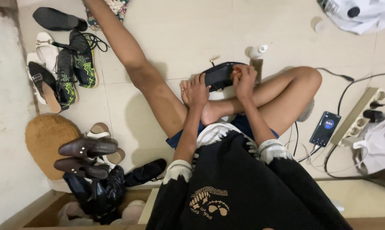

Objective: The person wipes the upper and sole of a black dress shoe with a cloth and then applies a liquid cleaner from a bottle.

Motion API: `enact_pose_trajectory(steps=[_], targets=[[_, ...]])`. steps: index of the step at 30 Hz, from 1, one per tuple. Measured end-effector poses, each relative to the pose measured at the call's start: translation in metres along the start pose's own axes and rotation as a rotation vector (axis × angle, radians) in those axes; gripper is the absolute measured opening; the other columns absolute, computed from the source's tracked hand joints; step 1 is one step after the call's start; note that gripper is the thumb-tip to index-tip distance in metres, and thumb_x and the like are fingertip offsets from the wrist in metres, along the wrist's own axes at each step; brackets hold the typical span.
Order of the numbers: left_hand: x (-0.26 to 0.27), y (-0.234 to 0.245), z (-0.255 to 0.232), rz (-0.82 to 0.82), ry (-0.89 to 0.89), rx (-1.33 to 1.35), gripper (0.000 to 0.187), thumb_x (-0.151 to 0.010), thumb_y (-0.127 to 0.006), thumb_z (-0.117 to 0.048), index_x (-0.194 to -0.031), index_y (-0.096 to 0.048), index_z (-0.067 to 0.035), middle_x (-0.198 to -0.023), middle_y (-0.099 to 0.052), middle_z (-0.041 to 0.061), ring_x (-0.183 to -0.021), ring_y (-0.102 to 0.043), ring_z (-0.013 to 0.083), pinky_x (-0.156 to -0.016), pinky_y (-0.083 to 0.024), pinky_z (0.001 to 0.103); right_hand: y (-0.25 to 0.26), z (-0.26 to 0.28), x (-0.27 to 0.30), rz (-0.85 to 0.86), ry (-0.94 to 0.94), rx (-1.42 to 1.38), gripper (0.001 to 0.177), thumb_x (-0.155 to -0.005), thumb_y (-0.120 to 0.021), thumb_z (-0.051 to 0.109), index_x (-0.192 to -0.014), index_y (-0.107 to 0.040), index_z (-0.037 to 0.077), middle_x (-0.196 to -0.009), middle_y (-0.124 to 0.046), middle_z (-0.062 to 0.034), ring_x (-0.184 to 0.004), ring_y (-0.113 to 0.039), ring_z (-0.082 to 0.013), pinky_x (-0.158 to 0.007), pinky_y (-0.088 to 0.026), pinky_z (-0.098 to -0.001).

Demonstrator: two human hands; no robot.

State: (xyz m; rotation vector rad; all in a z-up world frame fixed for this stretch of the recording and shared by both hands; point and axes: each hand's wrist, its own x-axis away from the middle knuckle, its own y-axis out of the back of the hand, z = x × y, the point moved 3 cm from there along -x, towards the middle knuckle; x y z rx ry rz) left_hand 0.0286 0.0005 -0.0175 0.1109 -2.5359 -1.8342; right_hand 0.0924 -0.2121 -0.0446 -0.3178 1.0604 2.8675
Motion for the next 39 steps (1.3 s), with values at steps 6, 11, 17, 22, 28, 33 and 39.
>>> enact_pose_trajectory(steps=[6, 11, 17, 22, 28, 33, 39], targets=[[-0.001, 0.000, 0.000, 0.006, 0.001, -0.001, 0.065, -0.085, -0.079, -0.035, -0.139, -0.052, -0.011, -0.118, -0.059, 0.010, -0.097, -0.062, 0.0274, -0.094, -0.037, 0.037, -0.035, -0.010, -0.004, -0.129, 0.047, 0.550, 0.041, -0.076, -0.088, 0.029, -0.111, -0.070, 0.020, -0.119, -0.053, -0.0089, -0.115, -0.053, -0.0366, -0.091, -0.053, -0.0463], [-0.001, 0.011, -0.004, -0.015, -0.006, -0.007, 0.062, -0.084, -0.080, -0.033, -0.136, -0.054, -0.011, -0.113, -0.058, 0.010, -0.093, -0.062, 0.0274, -0.091, -0.038, 0.037, -0.070, 0.002, 0.007, -0.065, 0.214, 0.591, 0.034, -0.078, -0.078, 0.018, -0.110, -0.073, 0.011, -0.109, -0.055, -0.0123, -0.105, -0.055, -0.0391, -0.081, -0.049, -0.0453], [0.000, 0.011, -0.004, -0.034, -0.023, -0.003, 0.062, -0.085, -0.079, -0.032, -0.137, -0.054, -0.010, -0.114, -0.057, 0.010, -0.092, -0.061, 0.0273, -0.088, -0.038, 0.036, -0.054, 0.045, 0.038, 0.078, 0.361, 0.615, 0.028, -0.083, -0.072, 0.017, -0.110, -0.073, 0.012, -0.097, -0.052, -0.0136, -0.089, -0.056, -0.0362, -0.061, -0.045, -0.0423], [0.000, 0.012, -0.001, -0.051, -0.049, -0.017, 0.064, -0.084, -0.080, -0.032, -0.138, -0.052, -0.011, -0.117, -0.056, 0.011, -0.095, -0.062, 0.0281, -0.088, -0.038, 0.038, -0.039, 0.043, 0.034, 0.312, 0.338, 0.614, 0.018, -0.086, -0.073, 0.025, -0.103, -0.074, 0.020, -0.105, -0.054, -0.0090, -0.099, -0.055, -0.0338, -0.067, -0.049, -0.0420], [0.002, 0.006, -0.002, 0.000, -0.017, 0.036, 0.061, -0.086, -0.078, -0.030, -0.139, -0.054, -0.011, -0.120, -0.058, 0.010, -0.097, -0.062, 0.0280, -0.090, -0.038, 0.036, -0.036, 0.008, 0.000, -0.018, 0.230, 0.718, 0.027, -0.084, -0.073, 0.018, -0.111, -0.073, 0.013, -0.108, -0.052, -0.0113, -0.100, -0.053, -0.0354, -0.062, -0.047, -0.0410], [-0.006, 0.013, -0.004, 0.004, -0.012, 0.001, 0.063, -0.085, -0.080, -0.033, -0.138, -0.053, -0.013, -0.120, -0.058, 0.009, -0.098, -0.062, 0.0277, -0.092, -0.038, 0.038, -0.071, 0.004, 0.016, 0.045, 0.185, 0.786, 0.036, -0.076, -0.079, 0.027, -0.110, -0.074, 0.016, -0.107, -0.051, -0.0123, -0.102, -0.049, -0.0388, -0.074, -0.042, -0.0442], [-0.001, 0.030, -0.010, 0.047, 0.010, 0.030, 0.067, -0.081, -0.084, -0.038, -0.135, -0.053, -0.013, -0.123, -0.054, 0.008, -0.102, -0.062, 0.0259, -0.091, -0.039, 0.036, -0.062, 0.022, 0.046, 0.214, 0.144, 0.648, 0.020, -0.078, -0.076, 0.025, -0.097, -0.075, 0.018, -0.103, -0.050, -0.0077, -0.101, -0.051, -0.0340, -0.071, -0.046, -0.0442]])
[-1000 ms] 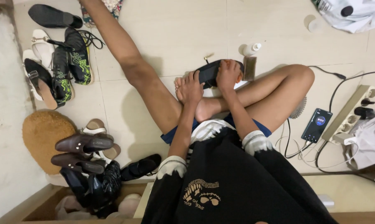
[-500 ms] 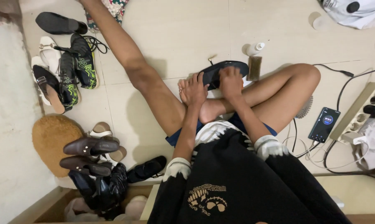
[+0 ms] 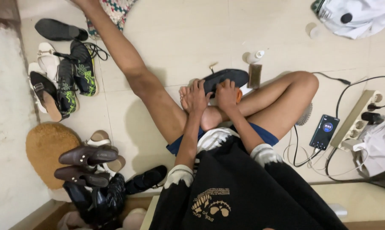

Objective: The person wipes the upper and sole of a black dress shoe with a cloth and then applies a liquid cleaner from a bottle.

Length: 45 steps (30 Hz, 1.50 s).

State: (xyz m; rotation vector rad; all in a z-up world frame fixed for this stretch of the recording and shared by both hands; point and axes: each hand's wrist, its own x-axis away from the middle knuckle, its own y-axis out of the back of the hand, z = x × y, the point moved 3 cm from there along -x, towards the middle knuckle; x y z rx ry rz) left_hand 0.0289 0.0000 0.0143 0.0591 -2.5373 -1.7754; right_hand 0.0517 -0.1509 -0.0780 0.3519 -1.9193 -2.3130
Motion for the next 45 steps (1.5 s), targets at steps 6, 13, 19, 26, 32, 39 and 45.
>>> enact_pose_trajectory(steps=[6, 13, 19, 26, 32, 39, 45], targets=[[0.005, -0.006, 0.006, -0.045, -0.059, 0.008, 0.064, -0.074, -0.087, -0.040, -0.121, -0.055, -0.012, -0.105, -0.066, 0.009, -0.096, -0.064, 0.0260, -0.093, -0.043, 0.037, 0.067, -0.006, 0.039, -0.145, -0.012, -0.526, 0.042, -0.088, -0.079, 0.016, -0.128, -0.069, 0.013, -0.104, -0.055, -0.0137, -0.097, -0.062, -0.0403, -0.085, -0.051, -0.0468], [0.014, 0.002, -0.001, -0.224, -0.179, 0.180, 0.065, -0.070, -0.088, -0.041, -0.119, -0.059, -0.010, -0.097, -0.068, 0.011, -0.091, -0.066, 0.0298, -0.085, -0.047, 0.040, 0.064, -0.051, 0.079, -0.125, -0.268, -0.940, 0.033, -0.099, -0.075, 0.023, -0.130, -0.067, 0.013, -0.114, -0.067, -0.0119, -0.113, -0.066, -0.0331, -0.097, -0.052, -0.0421], [0.028, -0.007, -0.007, -0.168, -0.163, 0.368, 0.064, -0.074, -0.087, -0.039, -0.121, -0.055, -0.011, -0.104, -0.062, 0.012, -0.099, -0.064, 0.0317, -0.089, -0.050, 0.042, 0.048, -0.070, 0.085, -0.105, -0.838, -1.461, 0.026, -0.100, -0.070, 0.032, -0.120, -0.073, 0.016, -0.110, -0.069, -0.0141, -0.102, -0.067, -0.0256, -0.091, -0.056, -0.0383], [0.037, 0.009, -0.016, -0.022, -0.091, 0.310, 0.078, -0.078, -0.087, -0.038, -0.132, -0.043, -0.004, -0.114, -0.056, 0.017, -0.110, -0.056, 0.0326, -0.100, -0.045, 0.043, 0.037, -0.077, 0.084, -0.082, -0.918, -1.715, 0.033, -0.097, -0.074, 0.033, -0.120, -0.070, 0.009, -0.104, -0.067, -0.0166, -0.095, -0.068, -0.0282, -0.084, -0.061, -0.0424], [0.029, 0.010, -0.020, 0.019, -0.058, 0.215, 0.079, -0.073, -0.088, -0.045, -0.127, -0.050, 0.000, -0.108, -0.055, 0.018, -0.105, -0.055, 0.0342, -0.097, -0.044, 0.045, 0.026, -0.080, 0.075, -0.006, -0.987, -1.861, 0.043, -0.095, -0.076, 0.046, -0.120, -0.071, 0.011, -0.118, -0.070, -0.0182, -0.107, -0.070, -0.0283, -0.092, -0.061, -0.0451], [0.033, -0.024, -0.006, -0.229, 0.002, 0.444, 0.068, -0.072, -0.089, -0.035, -0.121, -0.057, -0.001, -0.101, -0.055, 0.017, -0.098, -0.059, 0.0356, -0.090, -0.048, 0.046, 0.084, -0.054, 0.067, -0.026, -1.029, -2.269, 0.066, -0.091, -0.079, 0.053, -0.135, -0.065, 0.006, -0.138, -0.061, -0.0199, -0.128, -0.061, -0.0392, -0.107, -0.051, -0.0605], [0.063, 0.053, -0.006, -0.571, 0.172, 0.660, 0.069, -0.060, -0.097, -0.029, -0.113, -0.065, 0.003, -0.109, -0.063, 0.035, -0.108, -0.061, 0.0537, -0.096, -0.047, 0.056, 0.051, -0.063, 0.069, -0.234, -1.195, -2.549, 0.038, -0.096, -0.076, 0.033, -0.122, -0.065, 0.007, -0.120, -0.072, -0.0131, -0.107, -0.072, -0.0308, -0.097, -0.064, -0.0499]])
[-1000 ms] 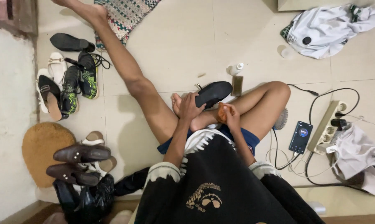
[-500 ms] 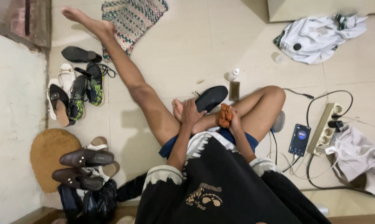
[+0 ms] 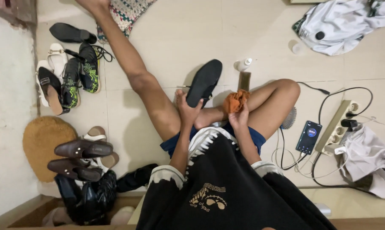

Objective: The person wipes the upper and sole of a black dress shoe with a cloth and then applies a liquid cleaner from a bottle.

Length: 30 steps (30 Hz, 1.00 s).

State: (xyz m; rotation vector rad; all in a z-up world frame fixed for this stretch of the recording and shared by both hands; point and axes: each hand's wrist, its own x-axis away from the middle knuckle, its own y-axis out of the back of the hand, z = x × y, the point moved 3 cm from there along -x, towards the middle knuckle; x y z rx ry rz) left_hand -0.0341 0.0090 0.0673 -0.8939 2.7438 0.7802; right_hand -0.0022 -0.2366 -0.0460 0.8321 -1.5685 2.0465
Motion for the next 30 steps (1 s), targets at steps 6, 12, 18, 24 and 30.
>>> enact_pose_trajectory(steps=[6, 12, 18, 24, 30], targets=[[0.022, 0.035, 0.064, -0.075, 0.267, 0.175, 0.062, -0.067, -0.095, -0.027, -0.117, -0.068, -0.003, -0.103, -0.069, 0.027, -0.097, -0.069, 0.0407, -0.085, -0.051, 0.047, -0.017, -0.061, -0.001, 0.167, 0.255, 0.282, 0.049, -0.107, -0.059, 0.033, -0.146, -0.051, 0.005, -0.115, -0.059, -0.0031, -0.099, -0.063, -0.0129, -0.093, -0.058, -0.0252], [0.022, 0.094, 0.034, -0.207, 0.180, -0.049, 0.065, -0.074, -0.093, -0.032, -0.123, -0.064, -0.001, -0.108, -0.067, 0.026, -0.101, -0.068, 0.0458, -0.090, -0.051, 0.053, -0.074, -0.031, -0.030, 0.277, 0.903, 1.640, 0.034, -0.107, -0.066, 0.025, -0.137, -0.056, 0.013, -0.134, -0.051, -0.0053, -0.134, -0.049, -0.0261, -0.117, -0.038, -0.0400], [-0.002, 0.099, 0.027, -0.147, 0.125, 0.083, 0.057, -0.082, -0.087, -0.035, -0.118, -0.063, 0.001, -0.104, -0.067, 0.025, -0.098, -0.069, 0.0438, -0.088, -0.051, 0.056, -0.032, -0.096, -0.070, 0.706, 1.082, 2.166, 0.048, -0.095, -0.069, 0.024, -0.139, -0.063, 0.005, -0.150, -0.043, -0.0212, -0.142, -0.040, -0.0487, -0.120, -0.034, -0.0560], [0.008, 0.102, 0.075, -0.151, 0.224, 0.192, 0.044, -0.080, -0.089, -0.028, -0.110, -0.068, -0.004, -0.093, -0.071, 0.017, -0.087, -0.069, 0.0251, -0.082, -0.052, 0.041, -0.050, -0.116, -0.079, 0.811, 0.948, 2.296, 0.052, -0.113, -0.036, 0.040, -0.157, -0.049, 0.015, -0.172, -0.014, -0.0147, -0.152, -0.011, -0.0545, -0.118, -0.023, -0.0704], [0.000, 0.103, 0.056, -0.092, 0.323, 0.073, 0.050, -0.078, -0.082, -0.031, -0.115, -0.064, -0.003, -0.101, -0.069, 0.010, -0.094, -0.066, 0.0229, -0.081, -0.054, 0.037, -0.089, -0.106, -0.151, 0.765, 0.864, 2.287, 0.044, -0.110, -0.043, 0.023, -0.151, -0.052, 0.009, -0.170, -0.008, -0.0165, -0.150, -0.013, -0.0583, -0.101, -0.019, -0.0866]])
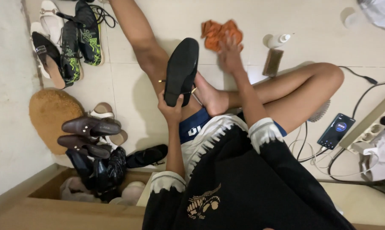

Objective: The person wipes the upper and sole of a black dress shoe with a cloth and then applies a liquid cleaner from a bottle.

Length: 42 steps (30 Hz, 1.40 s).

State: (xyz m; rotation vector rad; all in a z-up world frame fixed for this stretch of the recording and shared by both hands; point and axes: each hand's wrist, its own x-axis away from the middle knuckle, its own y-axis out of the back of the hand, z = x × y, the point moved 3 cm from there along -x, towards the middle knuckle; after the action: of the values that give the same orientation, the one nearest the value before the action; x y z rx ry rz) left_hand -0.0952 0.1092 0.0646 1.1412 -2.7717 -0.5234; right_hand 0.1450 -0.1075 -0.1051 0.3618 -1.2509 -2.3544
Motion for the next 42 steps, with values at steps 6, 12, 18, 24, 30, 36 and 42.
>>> enact_pose_trajectory(steps=[6, 12, 18, 24, 30, 36, 42], targets=[[0.001, 0.002, 0.001, 0.014, -0.017, -0.047, 0.054, -0.079, -0.081, -0.041, -0.115, -0.064, -0.004, -0.101, -0.069, 0.011, -0.093, -0.065, 0.0233, -0.080, -0.054, 0.037, 0.002, -0.092, 0.004, -0.132, -0.081, 0.240, 0.049, -0.111, -0.049, 0.002, -0.159, -0.045, 0.011, -0.172, 0.002, -0.0059, -0.152, -0.010, -0.0506, -0.101, -0.034, -0.0643], [0.000, 0.000, 0.002, 0.008, -0.023, 0.043, 0.056, -0.085, -0.078, -0.045, -0.119, -0.062, -0.003, -0.107, -0.067, 0.011, -0.101, -0.065, 0.0256, -0.085, -0.054, 0.039, -0.027, -0.057, 0.073, -0.209, -0.190, 0.322, 0.055, -0.095, -0.053, -0.002, -0.150, -0.049, 0.002, -0.170, -0.014, -0.0169, -0.151, -0.014, -0.0541, -0.113, -0.026, -0.0669], [0.005, -0.003, 0.000, 0.014, -0.008, 0.048, 0.060, -0.085, -0.077, -0.049, -0.120, -0.059, -0.003, -0.106, -0.063, 0.011, -0.099, -0.062, 0.0251, -0.083, -0.053, 0.038, -0.003, 0.078, 0.083, -0.016, 0.005, -0.060, 0.048, -0.114, -0.045, 0.021, -0.148, -0.050, -0.011, -0.167, -0.026, -0.0169, -0.150, -0.009, -0.0579, -0.122, -0.022, -0.0682], [0.003, -0.006, -0.006, 0.039, 0.064, 0.020, 0.059, -0.084, -0.076, -0.045, -0.121, -0.060, -0.002, -0.107, -0.062, 0.011, -0.100, -0.062, 0.0244, -0.082, -0.053, 0.038, -0.015, 0.043, 0.026, 0.024, 0.163, 0.165, 0.050, -0.115, -0.045, 0.025, -0.163, -0.040, 0.010, -0.172, -0.014, -0.0064, -0.154, -0.009, -0.0479, -0.117, -0.032, -0.0674], [0.001, -0.012, -0.005, 0.042, 0.067, -0.036, 0.063, -0.085, -0.074, -0.051, -0.123, -0.060, -0.003, -0.107, -0.064, 0.012, -0.099, -0.064, 0.0264, -0.081, -0.054, 0.040, 0.024, -0.005, -0.057, 0.096, 0.021, 0.174, 0.051, -0.111, -0.051, 0.006, -0.161, -0.045, 0.002, -0.168, -0.016, -0.0121, -0.148, -0.002, -0.0477, -0.113, -0.027, -0.0775], [-0.002, -0.015, -0.014, 0.034, 0.105, -0.067, 0.057, -0.081, -0.077, -0.042, -0.118, -0.059, -0.003, -0.101, -0.062, 0.010, -0.092, -0.061, 0.0226, -0.078, -0.050, 0.035, 0.045, -0.069, -0.089, -0.159, 0.061, 0.282, 0.026, -0.109, -0.054, 0.012, -0.130, -0.066, 0.005, -0.139, -0.054, -0.0165, -0.126, -0.039, -0.0430, -0.105, -0.031, -0.0536], [-0.014, -0.037, -0.027, 0.091, -0.074, -0.107, 0.054, -0.086, -0.077, -0.039, -0.121, -0.059, -0.001, -0.112, -0.064, 0.016, -0.104, -0.064, 0.0321, -0.088, -0.053, 0.044, -0.001, -0.075, -0.038, -0.266, -0.099, 0.415, 0.067, -0.105, -0.062, -0.001, -0.164, -0.037, 0.014, -0.171, -0.014, -0.0043, -0.155, -0.007, -0.0457, -0.123, -0.026, -0.0639]])
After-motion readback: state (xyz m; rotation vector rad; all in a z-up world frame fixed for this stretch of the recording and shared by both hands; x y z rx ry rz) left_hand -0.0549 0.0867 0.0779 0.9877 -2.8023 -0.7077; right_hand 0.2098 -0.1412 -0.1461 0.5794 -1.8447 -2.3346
